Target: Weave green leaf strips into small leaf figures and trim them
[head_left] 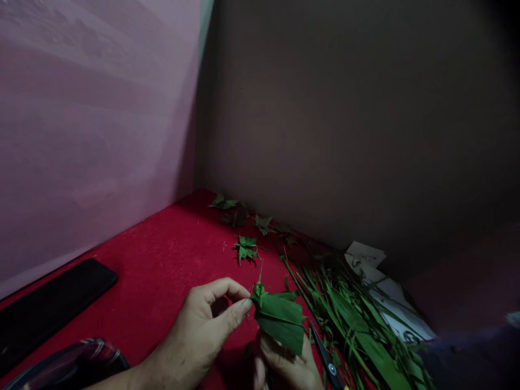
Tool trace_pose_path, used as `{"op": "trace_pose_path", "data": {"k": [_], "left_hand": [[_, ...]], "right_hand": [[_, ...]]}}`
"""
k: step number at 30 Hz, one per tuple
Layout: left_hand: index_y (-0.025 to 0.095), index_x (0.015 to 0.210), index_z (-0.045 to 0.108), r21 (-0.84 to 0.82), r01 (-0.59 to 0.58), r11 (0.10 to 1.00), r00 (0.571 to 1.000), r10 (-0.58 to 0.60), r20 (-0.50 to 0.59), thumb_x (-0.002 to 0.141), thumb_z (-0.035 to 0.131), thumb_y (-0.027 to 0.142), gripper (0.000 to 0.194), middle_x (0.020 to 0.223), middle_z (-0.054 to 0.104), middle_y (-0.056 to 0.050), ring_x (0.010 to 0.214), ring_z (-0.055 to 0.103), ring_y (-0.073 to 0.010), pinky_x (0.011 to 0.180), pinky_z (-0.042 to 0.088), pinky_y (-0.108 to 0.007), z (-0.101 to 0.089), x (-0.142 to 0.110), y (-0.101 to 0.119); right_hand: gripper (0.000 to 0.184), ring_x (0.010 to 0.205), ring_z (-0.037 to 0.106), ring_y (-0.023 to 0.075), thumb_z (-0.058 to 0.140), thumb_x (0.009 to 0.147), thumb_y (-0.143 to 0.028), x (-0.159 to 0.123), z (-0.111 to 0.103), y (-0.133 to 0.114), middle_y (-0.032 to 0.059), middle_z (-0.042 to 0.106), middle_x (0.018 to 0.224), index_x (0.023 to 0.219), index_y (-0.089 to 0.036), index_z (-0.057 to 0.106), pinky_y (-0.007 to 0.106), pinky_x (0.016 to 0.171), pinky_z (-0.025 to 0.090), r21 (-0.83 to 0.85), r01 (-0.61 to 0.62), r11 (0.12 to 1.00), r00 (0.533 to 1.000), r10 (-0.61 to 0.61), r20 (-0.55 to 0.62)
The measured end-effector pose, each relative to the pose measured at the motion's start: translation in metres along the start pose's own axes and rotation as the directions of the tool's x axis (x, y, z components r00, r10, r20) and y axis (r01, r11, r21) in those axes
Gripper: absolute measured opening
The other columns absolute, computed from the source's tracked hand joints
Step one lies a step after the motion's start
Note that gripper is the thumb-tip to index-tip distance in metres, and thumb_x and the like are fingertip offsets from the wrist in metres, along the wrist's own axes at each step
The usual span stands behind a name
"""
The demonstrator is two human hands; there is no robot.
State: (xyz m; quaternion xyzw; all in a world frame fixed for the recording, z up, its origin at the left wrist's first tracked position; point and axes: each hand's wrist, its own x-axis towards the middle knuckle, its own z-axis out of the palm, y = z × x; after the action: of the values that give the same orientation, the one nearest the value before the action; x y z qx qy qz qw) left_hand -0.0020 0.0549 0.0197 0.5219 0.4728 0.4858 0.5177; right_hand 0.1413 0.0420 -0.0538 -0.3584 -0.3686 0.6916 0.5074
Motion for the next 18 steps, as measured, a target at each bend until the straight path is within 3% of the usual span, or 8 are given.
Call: {"op": "trace_pose_path", "data": {"k": [8, 13, 18], "left_hand": [[0.016, 0.058, 0.062, -0.087, -0.113, 0.99, 0.991, 0.106, -0.085, 0.063, 0.065, 0.015, 0.006, 0.068, 0.061, -0.002, 0.068, 0.057, -0.0161, 0.065, 0.045, -0.025, -0.001, 0.002, 0.006], [0.016, 0.064, 0.059, -0.17, 0.053, 0.984, 0.998, -0.06, -0.033, 0.065, 0.065, 0.021, 0.008, 0.055, 0.055, 0.004, 0.041, 0.041, -0.0063, 0.039, 0.033, -0.017, 0.002, -0.001, 0.006], [0.016, 0.07, 0.061, -0.166, 0.085, 0.982, 0.996, -0.085, 0.006, 0.068, 0.066, 0.023, 0.009, 0.05, 0.05, 0.006, 0.041, 0.041, -0.0063, 0.038, 0.032, -0.015, 0.001, -0.001, 0.002]], "right_hand": [[0.043, 0.033, 0.044, 0.0064, 0.068, 0.069, -0.046, -0.001, -0.001, -0.008, 0.0013, 0.053, 0.035, 0.044, -0.014, 0.055, 0.015, 0.035, 0.025, -0.037, -0.008, 0.999, 0.996, 0.011, 0.085], [0.038, 0.032, 0.044, 0.0058, 0.072, 0.066, -0.043, -0.003, 0.003, -0.017, 0.0004, 0.053, 0.036, 0.048, -0.013, 0.058, 0.016, 0.036, 0.026, -0.042, -0.077, 0.996, 0.996, 0.079, 0.048], [0.037, 0.033, 0.043, 0.0068, 0.071, 0.065, -0.044, -0.001, 0.002, -0.012, 0.001, 0.054, 0.036, 0.048, -0.014, 0.058, 0.016, 0.036, 0.026, -0.012, -0.053, 0.999, 0.997, 0.054, 0.055]]}}
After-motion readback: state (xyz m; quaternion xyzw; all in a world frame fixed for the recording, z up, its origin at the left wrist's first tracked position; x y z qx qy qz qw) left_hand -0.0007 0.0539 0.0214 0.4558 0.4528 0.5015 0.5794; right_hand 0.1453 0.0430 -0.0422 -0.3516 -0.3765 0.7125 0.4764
